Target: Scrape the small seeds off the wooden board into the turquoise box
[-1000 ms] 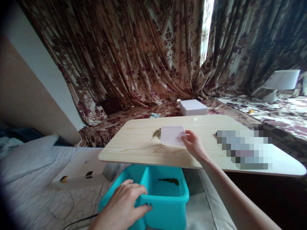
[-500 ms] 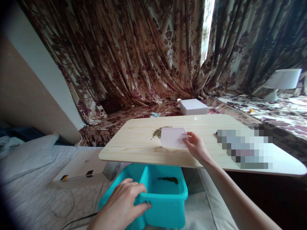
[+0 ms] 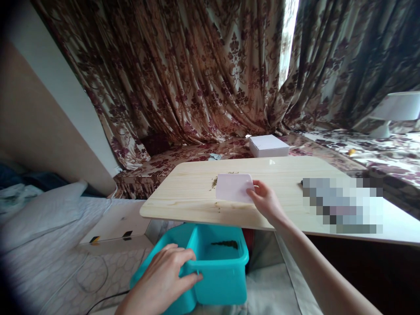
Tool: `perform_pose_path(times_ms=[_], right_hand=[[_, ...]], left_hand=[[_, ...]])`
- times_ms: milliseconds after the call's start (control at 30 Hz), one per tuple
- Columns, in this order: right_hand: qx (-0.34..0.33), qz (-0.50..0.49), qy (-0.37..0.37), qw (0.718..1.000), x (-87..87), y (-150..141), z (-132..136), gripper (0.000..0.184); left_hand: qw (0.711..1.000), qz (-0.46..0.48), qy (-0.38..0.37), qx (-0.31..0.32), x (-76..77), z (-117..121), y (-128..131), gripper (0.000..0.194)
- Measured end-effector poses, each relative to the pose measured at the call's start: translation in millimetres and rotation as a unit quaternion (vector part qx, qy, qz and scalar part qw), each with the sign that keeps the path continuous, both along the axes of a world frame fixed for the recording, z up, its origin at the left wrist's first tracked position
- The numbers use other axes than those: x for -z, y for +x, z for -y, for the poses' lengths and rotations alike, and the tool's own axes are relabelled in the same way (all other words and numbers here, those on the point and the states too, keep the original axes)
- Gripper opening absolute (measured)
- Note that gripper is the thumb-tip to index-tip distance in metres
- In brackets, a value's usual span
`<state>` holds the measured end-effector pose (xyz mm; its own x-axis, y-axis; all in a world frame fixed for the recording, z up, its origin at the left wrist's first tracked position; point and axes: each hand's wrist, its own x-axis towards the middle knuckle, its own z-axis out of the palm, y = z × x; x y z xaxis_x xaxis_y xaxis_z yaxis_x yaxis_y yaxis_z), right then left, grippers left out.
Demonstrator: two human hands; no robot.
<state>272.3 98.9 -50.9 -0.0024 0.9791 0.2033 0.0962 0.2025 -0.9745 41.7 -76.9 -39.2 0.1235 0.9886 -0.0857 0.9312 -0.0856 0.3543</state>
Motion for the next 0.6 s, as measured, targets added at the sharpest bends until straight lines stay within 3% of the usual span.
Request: perform_pose_path(times_ms=[167,367,600], right_hand=[[-0.027,0.013,0.007,1.000,6.3,-10.1,-1.5,0.020],[-0.097,0.002,-0.024,0.995,3.0,-1.3,17.3,0.025],[-0.082,-0.022,-0.026,0.996,6.7,-0.5,22.8,0.036]], left_hand=[[1.000,0.002,0.007,-0.003,0.0,-0.1,-2.5,0.018],[1.000,-0.005,0.006,0.000,-2.5,0.4,-0.2,0.016],[1.000,-0.006,0.009,-0.003,-0.9,0.8,-3.5,0.016]])
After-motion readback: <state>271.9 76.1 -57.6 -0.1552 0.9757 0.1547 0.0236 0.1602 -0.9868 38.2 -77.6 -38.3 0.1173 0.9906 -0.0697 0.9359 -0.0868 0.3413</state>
